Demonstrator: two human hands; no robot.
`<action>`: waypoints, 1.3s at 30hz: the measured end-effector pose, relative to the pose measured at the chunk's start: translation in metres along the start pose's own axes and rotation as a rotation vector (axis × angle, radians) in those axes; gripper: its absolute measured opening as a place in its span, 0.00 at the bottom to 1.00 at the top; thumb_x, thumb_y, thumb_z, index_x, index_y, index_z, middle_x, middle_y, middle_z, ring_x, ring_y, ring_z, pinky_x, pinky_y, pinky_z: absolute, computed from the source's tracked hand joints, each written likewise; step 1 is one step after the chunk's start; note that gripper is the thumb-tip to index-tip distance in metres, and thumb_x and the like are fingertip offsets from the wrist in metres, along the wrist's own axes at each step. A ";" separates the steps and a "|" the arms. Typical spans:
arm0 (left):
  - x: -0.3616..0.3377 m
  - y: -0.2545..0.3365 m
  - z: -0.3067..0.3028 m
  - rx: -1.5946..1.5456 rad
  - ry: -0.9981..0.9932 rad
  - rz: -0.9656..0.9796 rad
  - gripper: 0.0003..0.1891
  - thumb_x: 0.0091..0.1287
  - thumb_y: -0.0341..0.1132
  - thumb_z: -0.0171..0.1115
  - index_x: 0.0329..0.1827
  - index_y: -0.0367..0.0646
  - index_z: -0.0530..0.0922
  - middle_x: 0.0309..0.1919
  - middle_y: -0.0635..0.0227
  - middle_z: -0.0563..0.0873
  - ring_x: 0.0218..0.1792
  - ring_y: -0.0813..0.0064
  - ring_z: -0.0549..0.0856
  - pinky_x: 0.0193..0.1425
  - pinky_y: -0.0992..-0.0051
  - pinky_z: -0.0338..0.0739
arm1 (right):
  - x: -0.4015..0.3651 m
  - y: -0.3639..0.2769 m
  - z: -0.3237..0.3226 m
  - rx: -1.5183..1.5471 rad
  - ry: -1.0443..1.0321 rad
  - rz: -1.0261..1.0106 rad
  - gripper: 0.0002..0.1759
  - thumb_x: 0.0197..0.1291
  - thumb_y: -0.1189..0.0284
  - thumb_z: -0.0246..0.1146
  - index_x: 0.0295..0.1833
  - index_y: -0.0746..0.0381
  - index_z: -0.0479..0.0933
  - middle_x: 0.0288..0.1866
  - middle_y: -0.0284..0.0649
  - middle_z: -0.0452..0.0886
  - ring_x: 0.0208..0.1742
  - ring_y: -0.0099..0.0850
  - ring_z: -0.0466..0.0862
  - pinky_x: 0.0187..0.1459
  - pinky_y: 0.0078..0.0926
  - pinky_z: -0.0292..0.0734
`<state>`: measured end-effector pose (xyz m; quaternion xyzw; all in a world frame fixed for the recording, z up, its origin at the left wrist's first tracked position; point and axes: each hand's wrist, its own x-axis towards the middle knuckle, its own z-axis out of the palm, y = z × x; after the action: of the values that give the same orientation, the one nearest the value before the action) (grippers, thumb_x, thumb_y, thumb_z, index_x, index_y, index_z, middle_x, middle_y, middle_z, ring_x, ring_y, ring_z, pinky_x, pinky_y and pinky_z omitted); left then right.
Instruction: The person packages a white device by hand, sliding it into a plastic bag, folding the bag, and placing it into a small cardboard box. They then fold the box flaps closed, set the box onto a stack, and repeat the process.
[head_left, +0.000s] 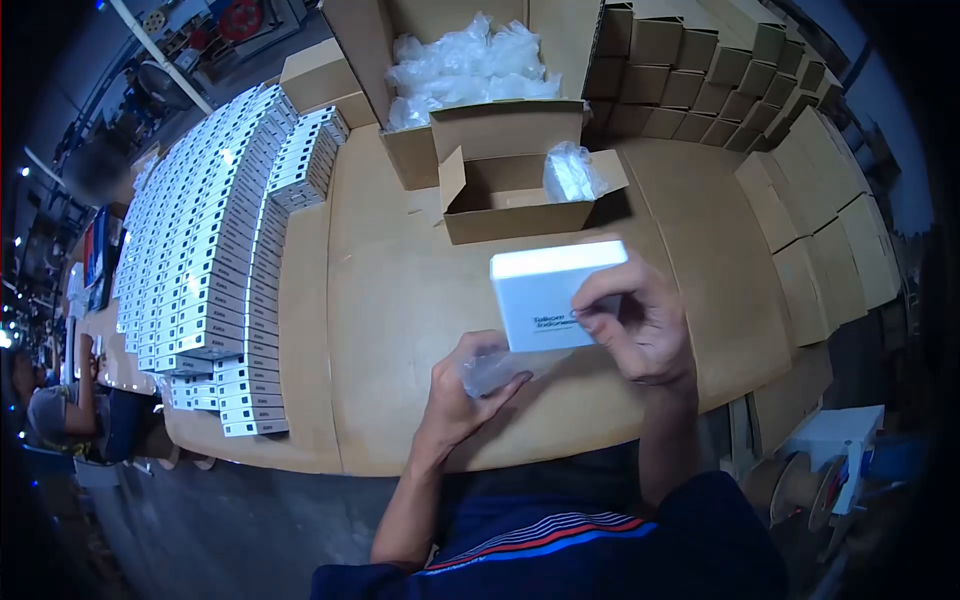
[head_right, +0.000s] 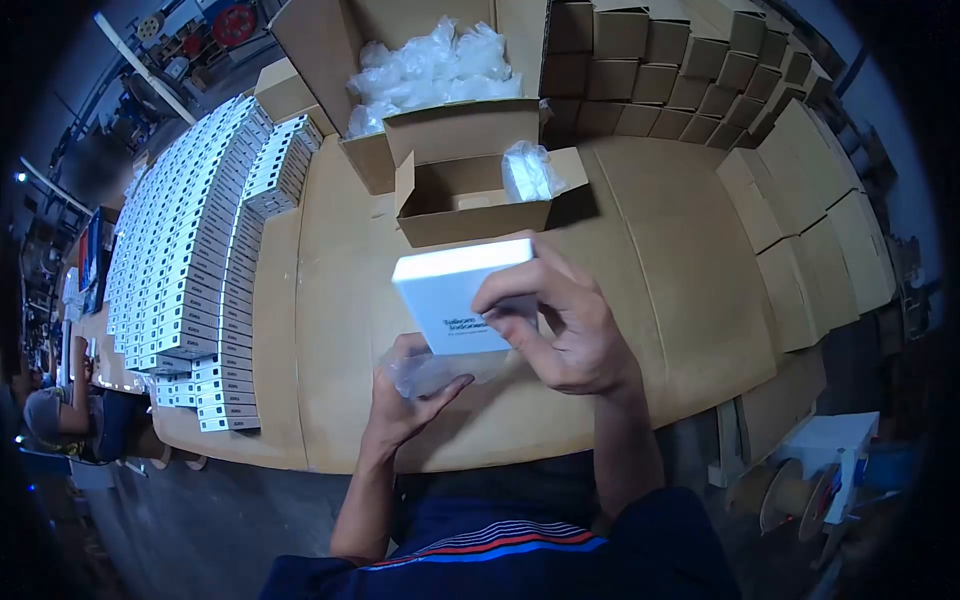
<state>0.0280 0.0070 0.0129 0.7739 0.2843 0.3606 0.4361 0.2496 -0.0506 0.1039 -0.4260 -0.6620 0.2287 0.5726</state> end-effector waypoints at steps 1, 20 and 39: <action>0.000 0.000 0.000 -0.015 0.006 -0.018 0.26 0.56 0.30 0.83 0.55 0.40 0.79 0.43 0.57 0.90 0.46 0.61 0.92 0.49 0.67 0.87 | 0.005 0.000 -0.001 -0.002 -0.085 0.009 0.15 0.57 0.89 0.64 0.48 0.63 0.81 0.45 0.42 0.77 0.44 0.31 0.80 0.47 0.28 0.76; 0.000 -0.016 0.000 -0.105 0.022 -0.168 0.41 0.51 0.37 0.88 0.64 0.36 0.72 0.51 0.52 0.91 0.53 0.60 0.91 0.56 0.64 0.86 | 0.020 0.029 0.037 0.274 -0.099 0.167 0.23 0.65 0.83 0.65 0.65 0.60 0.75 0.55 0.40 0.81 0.56 0.29 0.82 0.57 0.28 0.78; -0.012 -0.034 0.000 -0.617 0.063 -0.278 0.29 0.73 0.47 0.70 0.65 0.34 0.73 0.57 0.57 0.86 0.54 0.72 0.87 0.59 0.71 0.82 | 0.004 0.061 0.037 0.030 0.111 0.394 0.16 0.63 0.72 0.75 0.45 0.62 0.72 0.35 0.31 0.76 0.37 0.18 0.78 0.36 0.22 0.75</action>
<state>0.0174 0.0135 -0.0206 0.5480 0.2778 0.3905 0.6855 0.2332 -0.0081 0.0493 -0.5506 -0.5300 0.3223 0.5586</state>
